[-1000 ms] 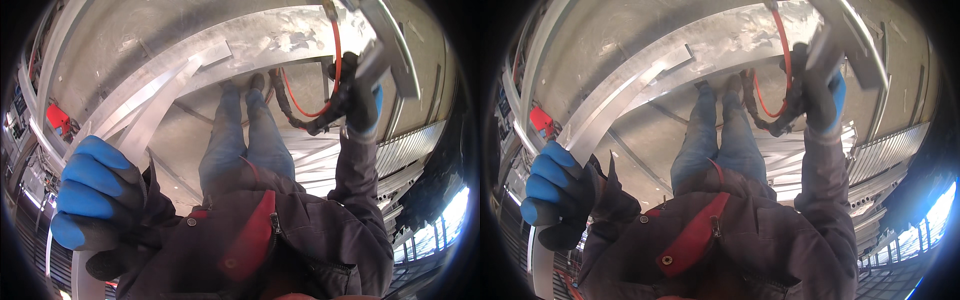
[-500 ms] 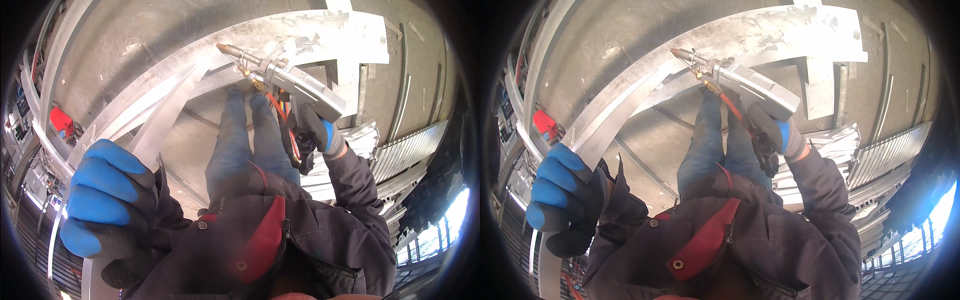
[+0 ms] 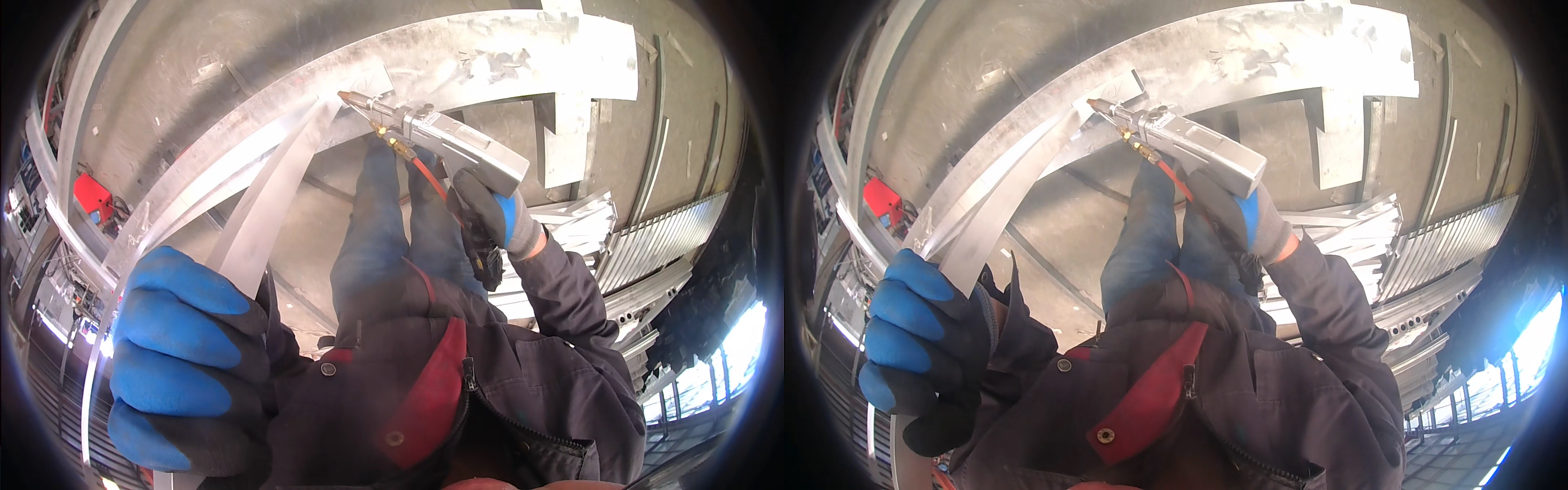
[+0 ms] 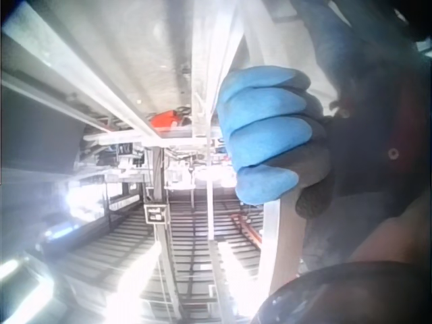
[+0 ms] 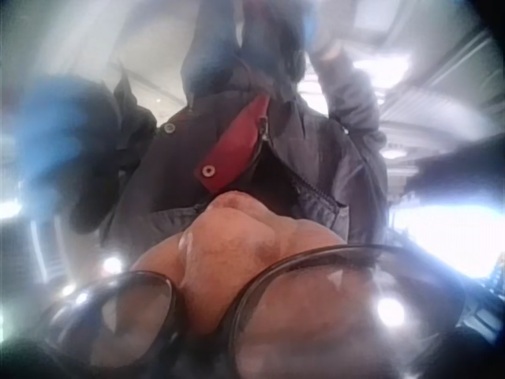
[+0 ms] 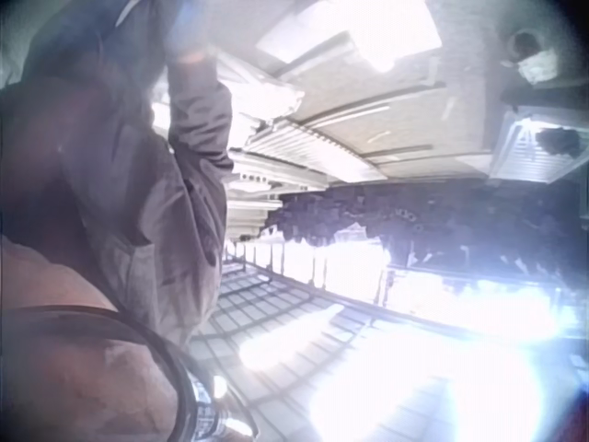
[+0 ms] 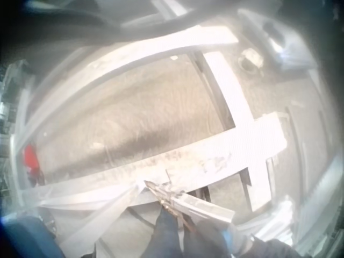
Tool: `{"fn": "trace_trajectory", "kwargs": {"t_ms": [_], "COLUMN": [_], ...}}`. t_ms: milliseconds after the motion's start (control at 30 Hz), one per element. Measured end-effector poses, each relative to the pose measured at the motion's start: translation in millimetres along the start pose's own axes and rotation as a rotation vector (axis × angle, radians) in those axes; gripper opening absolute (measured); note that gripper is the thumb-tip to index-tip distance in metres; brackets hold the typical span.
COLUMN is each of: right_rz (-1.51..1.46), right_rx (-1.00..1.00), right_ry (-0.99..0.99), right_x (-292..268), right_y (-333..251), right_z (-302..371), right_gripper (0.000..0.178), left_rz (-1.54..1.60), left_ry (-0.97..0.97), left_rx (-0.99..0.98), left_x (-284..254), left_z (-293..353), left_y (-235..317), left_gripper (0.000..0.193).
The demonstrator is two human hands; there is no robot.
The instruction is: The person assembles a metal frame by placing and aligning metal bars on a workbench. They use a handheld tool to apply adhesive or sealant along the joints, then position additional bars to form a grid-like structure. The person repeatedly adjusts and repositions the bars to ensure alignment.
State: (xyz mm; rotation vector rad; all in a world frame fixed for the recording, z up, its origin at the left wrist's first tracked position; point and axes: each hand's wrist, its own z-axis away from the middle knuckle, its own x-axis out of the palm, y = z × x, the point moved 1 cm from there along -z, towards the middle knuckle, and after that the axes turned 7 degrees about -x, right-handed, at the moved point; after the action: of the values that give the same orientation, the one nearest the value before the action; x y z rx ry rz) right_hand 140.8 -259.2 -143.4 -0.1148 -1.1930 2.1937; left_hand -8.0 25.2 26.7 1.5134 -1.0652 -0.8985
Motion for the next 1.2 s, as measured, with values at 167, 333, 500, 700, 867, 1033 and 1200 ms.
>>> {"fn": "trace_trajectory", "kwargs": {"t_ms": [167,333,500,700,867,1033,1200], "right_rz": [0.120,0.057,-0.023,0.057,0.205,0.154,0.059], "right_rx": [-0.091,0.004,0.051,-0.002,-0.058,0.013,0.079], "right_ry": [-0.028,-0.004,0.006,0.035,-0.074,-0.068,-0.038], "right_x": [5,6,7,6,-4,-9,-8], "right_y": [-3,-4,-7,2,13,17,15], "right_z": [-9,-11,-11,-11,-9,-9,-12], "right_gripper": [0.023,0.021,0.021,0.021,0.025,0.035,0.030], "left_rz": [-0.045,-0.125,-0.081,-0.099,-0.068,-0.126,-0.200], "left_ry": [0.078,0.137,0.273,0.269,0.259,0.281,0.305], "left_rx": [-0.020,-0.061,-0.022,-0.093,0.016,-0.087,-0.229], "left_x": [8,12,19,16,24,14,3], "left_z": [4,3,12,7,4,18,27], "left_y": [2,6,5,12,0,11,25], "left_gripper": [0.040,0.041,0.045,0.046,0.045,0.043,0.042]}}
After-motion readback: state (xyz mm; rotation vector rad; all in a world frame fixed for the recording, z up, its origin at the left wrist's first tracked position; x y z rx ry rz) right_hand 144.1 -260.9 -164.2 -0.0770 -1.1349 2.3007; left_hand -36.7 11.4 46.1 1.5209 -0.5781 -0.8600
